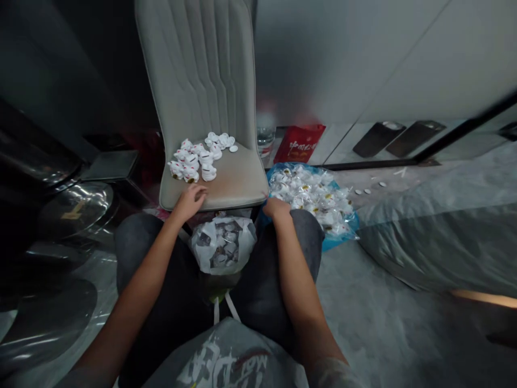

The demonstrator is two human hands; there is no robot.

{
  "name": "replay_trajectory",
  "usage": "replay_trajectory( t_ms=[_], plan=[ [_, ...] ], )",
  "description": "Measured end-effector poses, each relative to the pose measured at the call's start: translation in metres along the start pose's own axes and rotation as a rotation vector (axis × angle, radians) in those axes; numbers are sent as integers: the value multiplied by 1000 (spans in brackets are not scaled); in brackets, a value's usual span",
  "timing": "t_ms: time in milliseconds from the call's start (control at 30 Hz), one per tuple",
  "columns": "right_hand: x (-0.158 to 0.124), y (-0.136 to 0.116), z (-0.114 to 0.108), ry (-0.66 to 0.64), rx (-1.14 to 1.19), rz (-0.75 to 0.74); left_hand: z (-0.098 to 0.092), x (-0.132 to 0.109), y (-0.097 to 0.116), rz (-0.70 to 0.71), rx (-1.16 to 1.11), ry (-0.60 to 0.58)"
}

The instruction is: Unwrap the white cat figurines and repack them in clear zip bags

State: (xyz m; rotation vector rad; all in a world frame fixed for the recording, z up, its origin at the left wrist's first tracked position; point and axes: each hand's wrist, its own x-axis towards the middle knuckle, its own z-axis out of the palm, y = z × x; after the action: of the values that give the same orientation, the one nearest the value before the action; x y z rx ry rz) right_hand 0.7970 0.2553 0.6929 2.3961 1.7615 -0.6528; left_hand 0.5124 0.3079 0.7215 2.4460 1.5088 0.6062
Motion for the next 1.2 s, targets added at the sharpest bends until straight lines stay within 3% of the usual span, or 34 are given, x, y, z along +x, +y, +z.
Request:
replay_trajectory(
  t_ms=[100,200,267,367,433,600,833,1033,1200],
  plan=[
    [3,-19,-5,224,47,-49,-11,7,-12,-105,126,175],
    [17,-46,-1,419,132,-225,-16,20,-21,-220,217,205],
    [31,-66,8,420,190,-400,-15,29,-25,-287,259,117],
    [55,-97,27,297,331,-646,-10,39,-29,-314,303,-34],
    [74,-116,34,277,458,-733,-6,44,-31,-306,305,-46],
    [127,-151,24,404,633,-660,5,55,-43,-297,261,114],
    [180,-167,6,450,515,-684,35,71,-54,-247,213,282],
    [186,-173,6,469,456,-687,41,92,-63,-242,187,341],
    [165,-168,-3,403,401,-659,35,95,-57,-298,201,366]
  ],
)
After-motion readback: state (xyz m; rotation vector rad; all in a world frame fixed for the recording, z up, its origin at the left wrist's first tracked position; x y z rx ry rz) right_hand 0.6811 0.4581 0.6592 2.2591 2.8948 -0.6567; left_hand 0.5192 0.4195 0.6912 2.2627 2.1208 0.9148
